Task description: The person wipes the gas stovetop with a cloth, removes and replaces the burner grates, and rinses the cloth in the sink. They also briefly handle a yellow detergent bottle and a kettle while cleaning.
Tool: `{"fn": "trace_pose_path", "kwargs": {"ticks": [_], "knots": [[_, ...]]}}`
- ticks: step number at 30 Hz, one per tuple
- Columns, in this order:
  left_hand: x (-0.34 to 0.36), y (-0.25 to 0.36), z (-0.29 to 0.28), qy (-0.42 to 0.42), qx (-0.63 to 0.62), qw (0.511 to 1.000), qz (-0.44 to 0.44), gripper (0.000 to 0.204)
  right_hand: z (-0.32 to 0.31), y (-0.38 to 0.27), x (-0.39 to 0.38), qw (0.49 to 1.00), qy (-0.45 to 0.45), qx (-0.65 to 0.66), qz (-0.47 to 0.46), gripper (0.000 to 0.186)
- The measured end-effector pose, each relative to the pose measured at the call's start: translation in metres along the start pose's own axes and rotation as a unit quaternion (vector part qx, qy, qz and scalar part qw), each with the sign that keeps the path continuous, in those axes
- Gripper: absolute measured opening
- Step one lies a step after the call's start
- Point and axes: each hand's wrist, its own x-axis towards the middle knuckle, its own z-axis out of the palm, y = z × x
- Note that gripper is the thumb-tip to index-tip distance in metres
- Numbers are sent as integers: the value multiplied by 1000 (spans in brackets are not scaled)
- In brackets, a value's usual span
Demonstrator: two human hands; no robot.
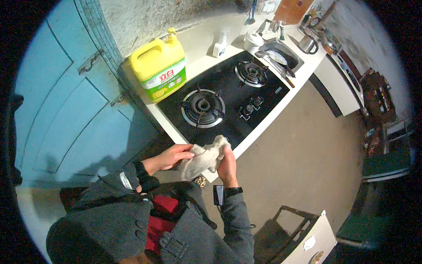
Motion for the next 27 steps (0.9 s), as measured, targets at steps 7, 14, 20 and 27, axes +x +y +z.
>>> {"fn": "trace_pose_path", "kwargs": {"ticks": [7,14,20,27], "knots": [[81,21,-9,64,328,941,58,31,-21,-16,18,997,-2,-47,58,52],[114,40,-146,342,581,733,86,43,-54,-39,34,995,85,5,60,49],[141,22,-215,214,623,747,90,32,-38,-28,39,986,162,6,33,44],[151,31,-233,145,606,770,142,29,-15,-19,54,987,155,-31,23,42]]}}
